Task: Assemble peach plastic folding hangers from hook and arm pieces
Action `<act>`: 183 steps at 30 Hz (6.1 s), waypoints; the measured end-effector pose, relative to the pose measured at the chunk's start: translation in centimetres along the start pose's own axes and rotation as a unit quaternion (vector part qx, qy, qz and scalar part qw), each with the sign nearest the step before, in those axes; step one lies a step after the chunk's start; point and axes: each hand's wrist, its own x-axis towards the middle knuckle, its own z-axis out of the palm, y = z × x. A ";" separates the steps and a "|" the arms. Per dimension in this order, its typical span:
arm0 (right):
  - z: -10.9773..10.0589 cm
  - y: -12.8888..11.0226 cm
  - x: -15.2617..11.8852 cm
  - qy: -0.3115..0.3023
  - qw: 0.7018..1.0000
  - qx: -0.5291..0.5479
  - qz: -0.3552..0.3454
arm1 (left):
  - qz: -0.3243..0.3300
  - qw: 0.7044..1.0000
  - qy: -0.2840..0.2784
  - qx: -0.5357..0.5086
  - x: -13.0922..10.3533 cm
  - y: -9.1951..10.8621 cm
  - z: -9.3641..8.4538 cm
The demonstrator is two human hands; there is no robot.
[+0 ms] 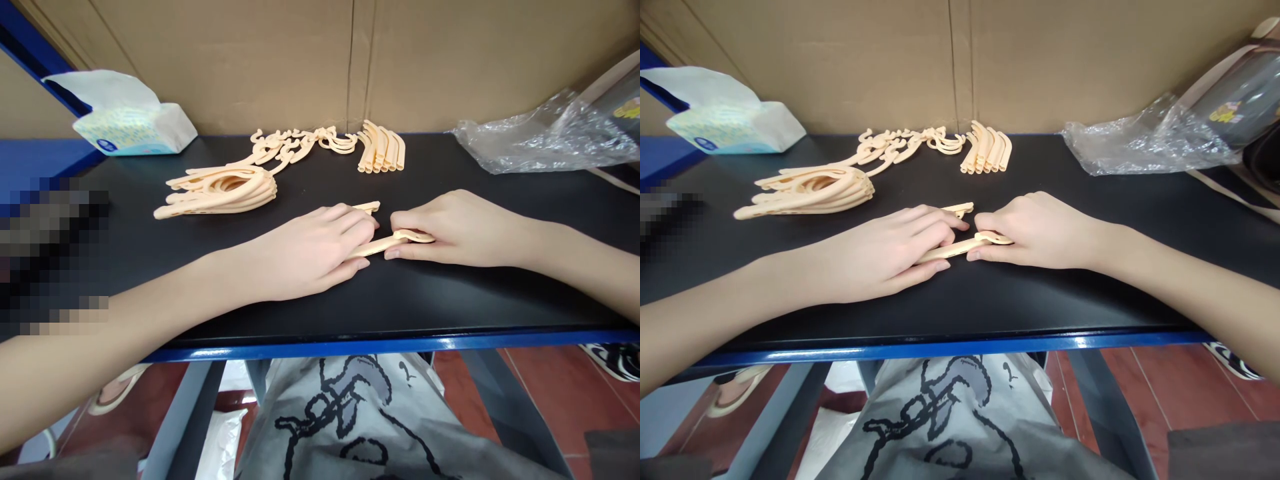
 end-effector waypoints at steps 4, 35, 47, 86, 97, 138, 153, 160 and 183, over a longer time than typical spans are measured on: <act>0.0 0.0 0.1 0.000 1.000 0.002 0.002 | -0.002 1.000 -0.001 0.002 0.0 0.0 -0.1; 0.0 0.0 0.0 0.000 1.000 -0.001 -0.004 | -0.007 1.000 -0.003 -0.002 -0.1 0.1 0.0; 0.1 0.1 0.0 0.003 1.000 -0.003 -0.004 | -0.004 1.000 -0.005 0.006 0.0 0.1 -0.1; 1.3 0.3 0.1 0.138 0.988 -0.026 -0.061 | -0.020 1.000 0.008 -0.002 -0.1 -0.3 -0.1; 0.8 -0.2 0.1 0.134 0.991 -0.027 -0.011 | -0.056 0.998 0.011 0.013 0.0 -0.1 -0.3; 0.6 0.2 0.3 0.079 0.996 0.022 -0.028 | -0.036 0.999 0.010 0.018 0.1 -0.3 -0.5; 0.6 0.1 0.4 0.073 0.997 0.010 -0.036 | -0.021 1.000 0.013 0.016 0.0 -0.4 -0.3; 0.7 0.3 0.4 0.079 0.996 0.003 -0.043 | -0.020 0.999 0.022 0.014 -0.1 -0.5 0.0; 0.7 0.4 0.2 0.072 0.996 -0.004 -0.047 | -0.028 0.998 0.010 0.048 -0.2 0.2 -0.2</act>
